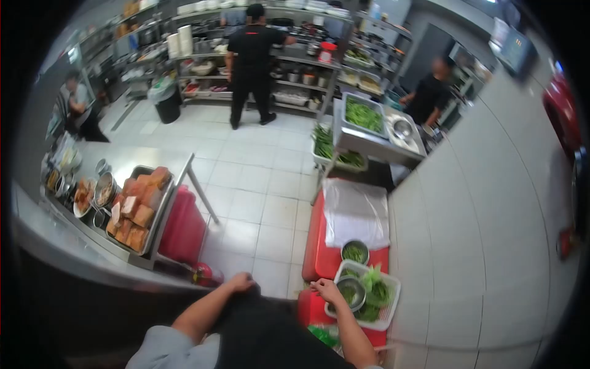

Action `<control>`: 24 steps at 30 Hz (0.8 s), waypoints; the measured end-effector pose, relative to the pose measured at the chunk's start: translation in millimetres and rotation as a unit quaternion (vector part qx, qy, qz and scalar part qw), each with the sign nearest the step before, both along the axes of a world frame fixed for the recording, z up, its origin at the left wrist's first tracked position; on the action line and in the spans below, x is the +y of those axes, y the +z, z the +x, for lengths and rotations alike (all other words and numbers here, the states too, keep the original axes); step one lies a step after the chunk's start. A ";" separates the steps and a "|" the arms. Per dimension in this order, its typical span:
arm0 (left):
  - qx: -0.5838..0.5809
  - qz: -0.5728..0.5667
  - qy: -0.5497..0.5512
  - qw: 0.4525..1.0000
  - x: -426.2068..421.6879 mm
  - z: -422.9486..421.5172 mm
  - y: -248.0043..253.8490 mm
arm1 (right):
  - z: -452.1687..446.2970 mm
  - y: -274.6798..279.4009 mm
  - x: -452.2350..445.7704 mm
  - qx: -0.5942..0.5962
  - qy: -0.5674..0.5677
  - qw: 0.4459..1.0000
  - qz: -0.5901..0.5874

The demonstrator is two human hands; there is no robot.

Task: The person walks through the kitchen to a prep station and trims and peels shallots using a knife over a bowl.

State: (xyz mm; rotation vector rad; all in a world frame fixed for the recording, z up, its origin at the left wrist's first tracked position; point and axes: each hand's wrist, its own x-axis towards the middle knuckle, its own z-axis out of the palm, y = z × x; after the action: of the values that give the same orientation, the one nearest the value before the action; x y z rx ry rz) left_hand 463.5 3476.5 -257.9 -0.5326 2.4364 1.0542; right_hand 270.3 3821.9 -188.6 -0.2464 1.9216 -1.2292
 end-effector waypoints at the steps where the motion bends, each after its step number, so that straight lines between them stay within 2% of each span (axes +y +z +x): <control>1: -0.021 0.070 0.085 0.994 -18.7 -13.7 -8.1 | -27.1 -2.7 -15.3 -0.022 -0.002 1.000 -0.002; 3: -0.058 0.211 0.240 0.946 -56.9 -42.8 -23.5 | -70.7 -5.9 -40.7 -0.089 0.003 0.996 0.000; 4: -0.042 0.264 0.287 0.920 -75.7 -59.6 -15.0 | -88.8 -10.8 -55.0 -0.121 0.003 0.993 0.001; 6: 0.023 0.255 0.318 0.913 -115.0 -100.2 -17.1 | -108.4 -23.0 -85.3 -0.148 -0.022 0.988 0.047; 7: 0.053 0.251 0.335 0.907 -130.8 -116.0 -16.3 | -112.3 -49.1 -92.4 -0.141 -0.040 0.988 0.045; 8: 0.073 0.285 0.358 0.886 -150.1 -139.5 -5.1 | -129.1 -77.4 -91.5 0.072 0.255 0.955 0.136; 10: 0.132 0.297 0.383 0.865 -198.1 -185.2 16.6 | -128.7 -179.8 -74.6 -0.026 0.212 0.946 0.245; 11: 0.158 0.300 0.391 0.856 -221.8 -203.7 25.4 | -128.5 -150.9 -83.5 0.100 0.396 0.882 0.233; 12: 0.177 0.258 0.393 0.864 -251.4 -227.1 36.9 | -131.7 -144.3 -98.3 0.115 0.387 0.889 0.215; 14: 0.245 0.105 0.329 0.906 -326.4 -263.9 43.1 | -141.1 -153.7 -124.0 0.066 0.303 0.926 0.215; 17: 0.368 -0.038 0.382 0.847 -429.3 -301.2 90.1 | -172.5 -177.5 -156.4 0.010 0.203 0.958 0.202; 19: 0.360 -0.085 0.419 0.829 -502.2 -311.3 107.7 | -208.1 -189.5 -188.9 -0.003 0.179 0.966 0.188; 20: 0.367 -0.126 0.421 0.820 -532.4 -311.0 114.6 | -229.3 -175.4 -220.4 0.023 0.214 0.957 0.196; 22: 0.299 -0.168 0.422 0.839 -587.3 -298.2 112.5 | -271.4 -153.1 -278.4 0.076 0.285 0.932 0.210; 24: 0.183 -0.216 0.424 0.860 -629.5 -274.5 83.4 | -328.0 -167.3 -324.7 0.278 0.480 0.818 0.153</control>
State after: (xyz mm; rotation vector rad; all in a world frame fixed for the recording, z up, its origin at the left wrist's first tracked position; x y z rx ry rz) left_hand 188.9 2847.0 -174.5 -1.8326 2.8316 0.9380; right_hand -57.7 3497.2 -355.9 -1.3299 1.9639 -0.1482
